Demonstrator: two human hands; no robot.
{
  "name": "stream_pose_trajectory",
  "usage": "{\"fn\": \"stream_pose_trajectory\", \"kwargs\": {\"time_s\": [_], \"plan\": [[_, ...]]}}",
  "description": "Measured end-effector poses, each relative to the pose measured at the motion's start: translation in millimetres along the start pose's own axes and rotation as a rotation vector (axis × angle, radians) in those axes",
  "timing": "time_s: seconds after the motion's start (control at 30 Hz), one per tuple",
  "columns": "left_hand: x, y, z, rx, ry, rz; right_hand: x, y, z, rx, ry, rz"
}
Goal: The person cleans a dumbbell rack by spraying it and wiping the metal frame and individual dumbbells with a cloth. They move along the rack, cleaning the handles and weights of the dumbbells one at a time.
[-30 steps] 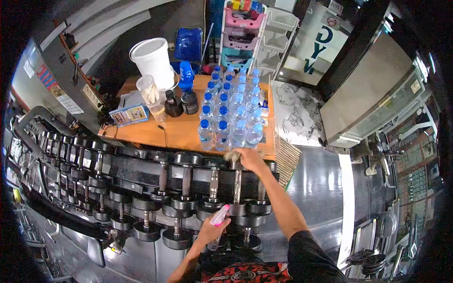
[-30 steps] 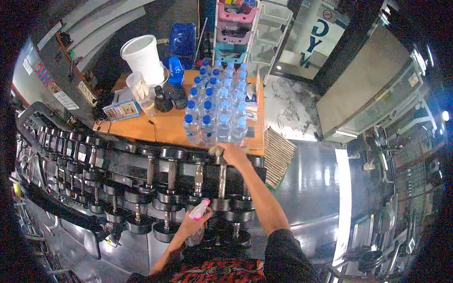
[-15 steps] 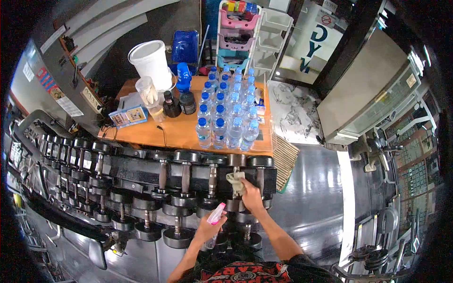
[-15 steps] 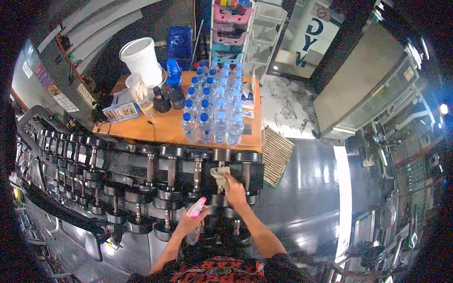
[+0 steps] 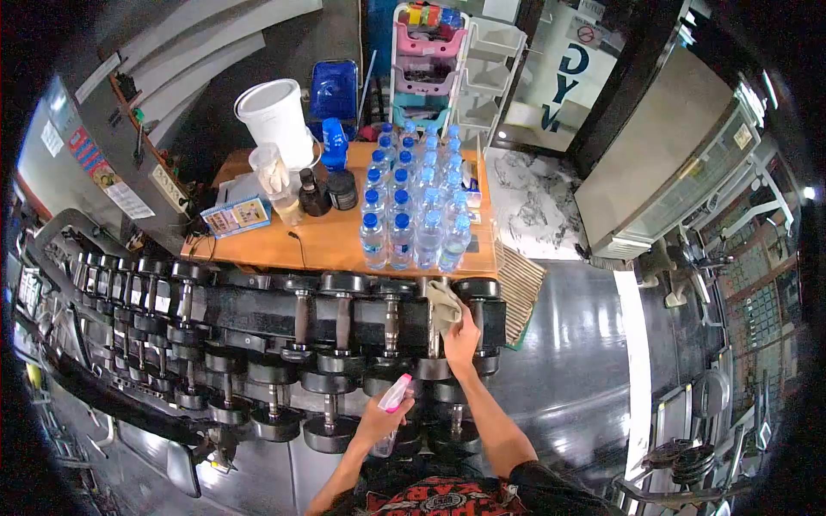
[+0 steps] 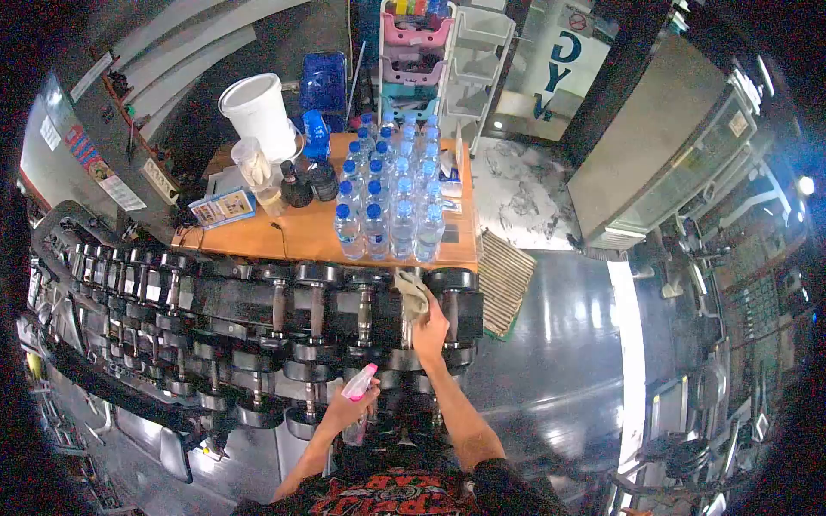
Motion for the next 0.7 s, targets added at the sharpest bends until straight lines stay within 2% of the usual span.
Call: {"fn": "stream_pose_trajectory", "kwargs": {"time_s": [0.03, 0.1, 0.13, 0.27, 0.3, 0.4, 0.43, 0.5, 0.53, 0.57, 0.67, 0.7], "plan": [[-0.2, -0.6, 0.2, 0.028, -0.008, -0.02, -1.5, -2.4, -4.4, 0.001, 0.001, -0.002], [-1.6, -0.5, 0.4, 0.059, -0.011, -0.038, -4.5, -6.8, -14.8, -0.246, 0.095, 0.246], [-2.0, -1.0, 1.1, 0.049, -0.01, -0.057, -5.2, -16.6, -18.8, -0.441, 0.236, 0.209], [-4.5, -1.4, 8.6, 0.025, -0.009, -0.102, -15.3, -30.0, -21.9, -0.551, 0.252, 0.326], [-6.5, -1.8, 10.9, 0.029, -0.008, -0.099, -19.1, -26.1, -17.8, -0.549, 0.251, 0.324], [-10.2, -6.4, 17.4, 0.022, 0.011, -0.07, -23.9, -4.7, 1.9, -0.55, 0.488, 0.045], [-11.8, -7.2, 19.2, 0.039, 0.01, -0.077, -22.9, -6.4, 8.5, -0.551, 0.488, 0.043], [-13.1, -9.0, 20.3, 0.054, 0.011, -0.082, -22.1, -13.9, 24.8, -0.669, 0.736, -0.029], [-13.0, -10.2, 20.2, 0.04, 0.012, -0.088, -14.9, -19.8, 33.6, -0.427, 0.751, 0.03], [-12.6, -10.7, 19.5, 0.024, 0.015, -0.095, -6.7, -27.3, 38.5, -0.427, 0.752, -0.037], [-10.4, -10.0, 20.7, 0.059, 0.042, -0.085, 8.3, -18.9, 29.1, -0.427, 0.297, -0.01], [-10.0, -7.8, 20.9, 0.058, 0.043, -0.081, 6.9, -13.1, 20.4, -0.427, 0.298, -0.014]]}}
Point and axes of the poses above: each hand's wrist, its own x-axis towards the middle knuckle, its own z-axis out of the back of the hand, y = z × x, the point moved 1 cm from there along x, towards the middle knuckle, and after that the axes turned 8 degrees about y, right-handed, at the moved point
